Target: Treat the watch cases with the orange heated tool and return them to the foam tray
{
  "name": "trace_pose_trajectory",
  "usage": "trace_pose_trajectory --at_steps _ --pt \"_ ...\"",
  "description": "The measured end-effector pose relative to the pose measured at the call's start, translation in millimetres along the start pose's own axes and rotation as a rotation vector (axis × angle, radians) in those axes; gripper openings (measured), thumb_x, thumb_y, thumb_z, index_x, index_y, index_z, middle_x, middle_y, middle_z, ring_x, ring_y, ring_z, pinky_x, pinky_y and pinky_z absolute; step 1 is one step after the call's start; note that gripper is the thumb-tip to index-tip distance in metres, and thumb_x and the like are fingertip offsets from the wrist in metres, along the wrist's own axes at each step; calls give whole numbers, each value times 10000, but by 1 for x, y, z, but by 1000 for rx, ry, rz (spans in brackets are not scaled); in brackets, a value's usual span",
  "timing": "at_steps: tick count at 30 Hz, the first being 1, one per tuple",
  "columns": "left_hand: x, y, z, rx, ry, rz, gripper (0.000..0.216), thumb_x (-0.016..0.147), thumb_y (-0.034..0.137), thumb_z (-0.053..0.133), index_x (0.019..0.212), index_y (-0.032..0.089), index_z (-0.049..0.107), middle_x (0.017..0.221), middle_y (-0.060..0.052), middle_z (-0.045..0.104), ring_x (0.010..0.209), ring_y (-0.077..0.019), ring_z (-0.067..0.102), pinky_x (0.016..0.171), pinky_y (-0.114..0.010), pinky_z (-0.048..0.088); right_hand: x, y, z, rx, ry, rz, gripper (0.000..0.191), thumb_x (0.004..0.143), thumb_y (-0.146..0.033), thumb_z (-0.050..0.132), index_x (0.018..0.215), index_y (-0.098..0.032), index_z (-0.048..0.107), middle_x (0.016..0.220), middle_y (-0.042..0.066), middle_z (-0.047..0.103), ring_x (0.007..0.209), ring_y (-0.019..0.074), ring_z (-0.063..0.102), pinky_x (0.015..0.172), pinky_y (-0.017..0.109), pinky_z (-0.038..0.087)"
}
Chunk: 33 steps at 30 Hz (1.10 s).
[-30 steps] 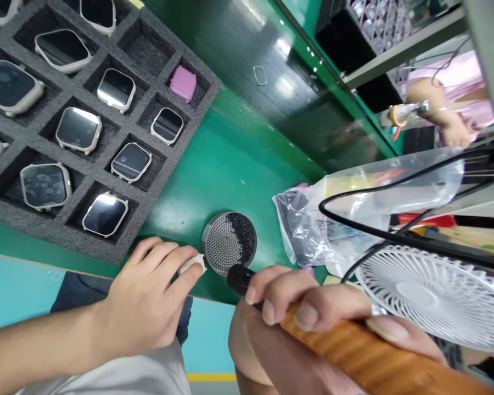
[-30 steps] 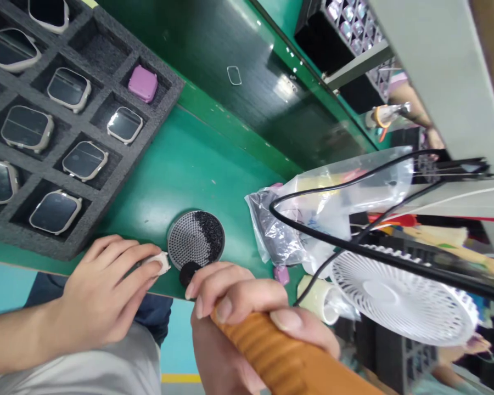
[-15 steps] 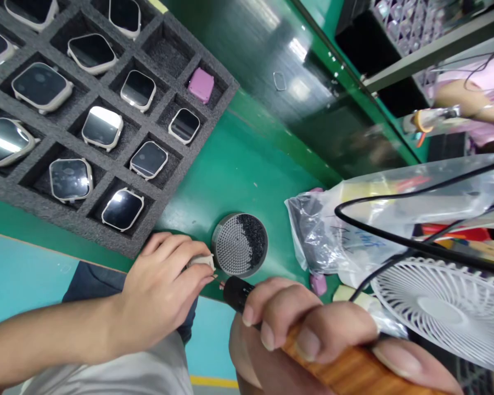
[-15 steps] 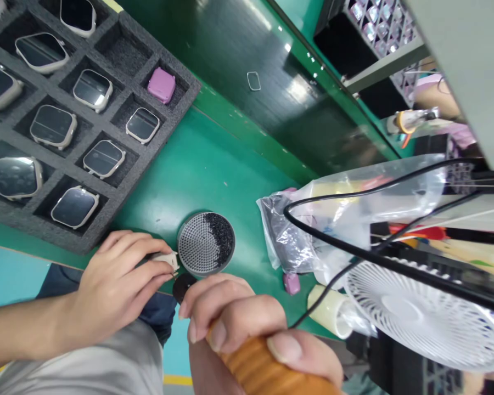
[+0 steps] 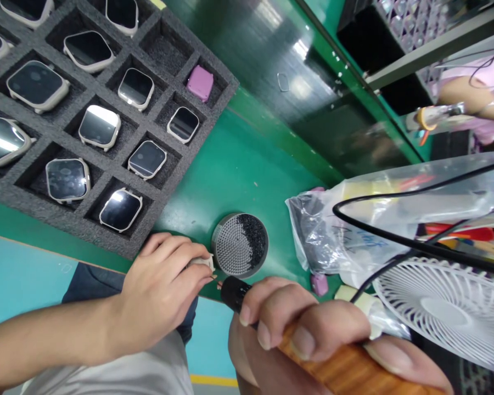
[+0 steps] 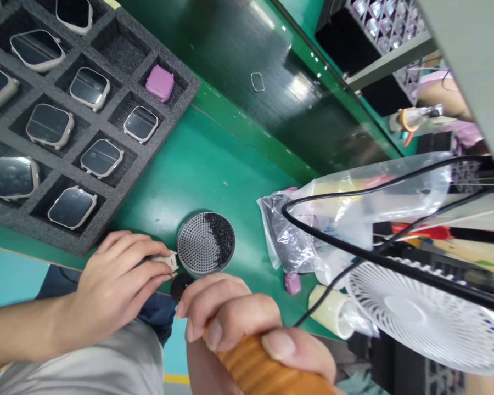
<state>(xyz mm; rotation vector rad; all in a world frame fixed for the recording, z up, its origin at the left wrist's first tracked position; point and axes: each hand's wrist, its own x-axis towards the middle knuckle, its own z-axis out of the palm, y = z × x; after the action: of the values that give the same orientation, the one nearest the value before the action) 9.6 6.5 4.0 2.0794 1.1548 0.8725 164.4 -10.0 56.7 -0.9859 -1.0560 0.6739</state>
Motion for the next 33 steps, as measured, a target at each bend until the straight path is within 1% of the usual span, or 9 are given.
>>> trace_pose_trajectory --at_steps 4,7,9,14,23,28,29,31,33 --pt "-1 1 -1 22 -13 5 91 1006 207 653 1083 200 702 1200 -29 731 1085 -214 635 959 -421 440 2 -1 3 -20 -10 16 265 1006 -425 533 1206 -251 535 840 -75 602 572 90 600 430 319 534" --pt "-5 -1 -4 83 -59 22 218 1004 256 663 1203 170 689 1303 -81 697 1180 -258 598 987 -443 432 7 -2 4 -30 6 -8 261 1016 -431 520 1189 -235 527 841 -71 605 578 96 601 429 327 520" --pt "-9 -3 -6 94 -100 69 248 1004 226 646 1244 177 687 1312 -65 703 1207 -271 577 1015 -460 417 9 -4 4 -41 17 -16 255 1001 -419 559 1174 -235 524 841 -73 601 580 97 597 429 330 514" --pt "-16 -11 -10 53 -164 178 316 988 130 555 1261 184 705 1352 -42 704 1213 -277 561 1062 -497 386 10 -5 4 -61 -5 31 205 1022 -411 495 1169 -273 536 824 -69 599 592 115 605 453 345 528" --pt "-13 -13 -9 48 -170 177 297 969 140 558 1205 198 729 1327 -64 709 1189 -269 583 1035 -496 408 8 5 6 -20 -75 1 259 1033 -355 381 1182 -247 564 844 -41 610 614 124 623 470 333 531" --pt "-12 -13 -11 41 -171 176 300 973 137 543 1211 182 721 1305 -94 702 1187 -282 585 1031 -505 410 10 5 3 -9 -76 0 269 1022 -343 404 1194 -223 573 847 -29 631 612 140 626 463 350 546" --pt "-12 -13 -11 40 -176 173 296 978 141 541 1212 180 719 1299 -99 700 1191 -287 583 1032 -509 409 12 4 -1 -9 -104 2 269 1023 -330 403 1207 -238 576 854 -29 639 616 144 630 472 356 553" --pt "-12 -13 -10 41 -184 170 286 984 150 542 1207 181 718 1283 -100 699 1192 -293 580 1031 -513 407 17 -1 -13 -26 -256 75 267 1028 -316 402 1204 -296 602 849 -35 649 622 154 635 514 380 576" --pt "-12 -12 -10 42 -176 170 280 982 146 548 1200 180 720 1266 -96 703 1185 -292 584 1032 -513 408 24 -7 -26 -78 -472 257 268 1033 -313 401 1114 -338 655 781 -39 633 621 168 632 578 420 601"
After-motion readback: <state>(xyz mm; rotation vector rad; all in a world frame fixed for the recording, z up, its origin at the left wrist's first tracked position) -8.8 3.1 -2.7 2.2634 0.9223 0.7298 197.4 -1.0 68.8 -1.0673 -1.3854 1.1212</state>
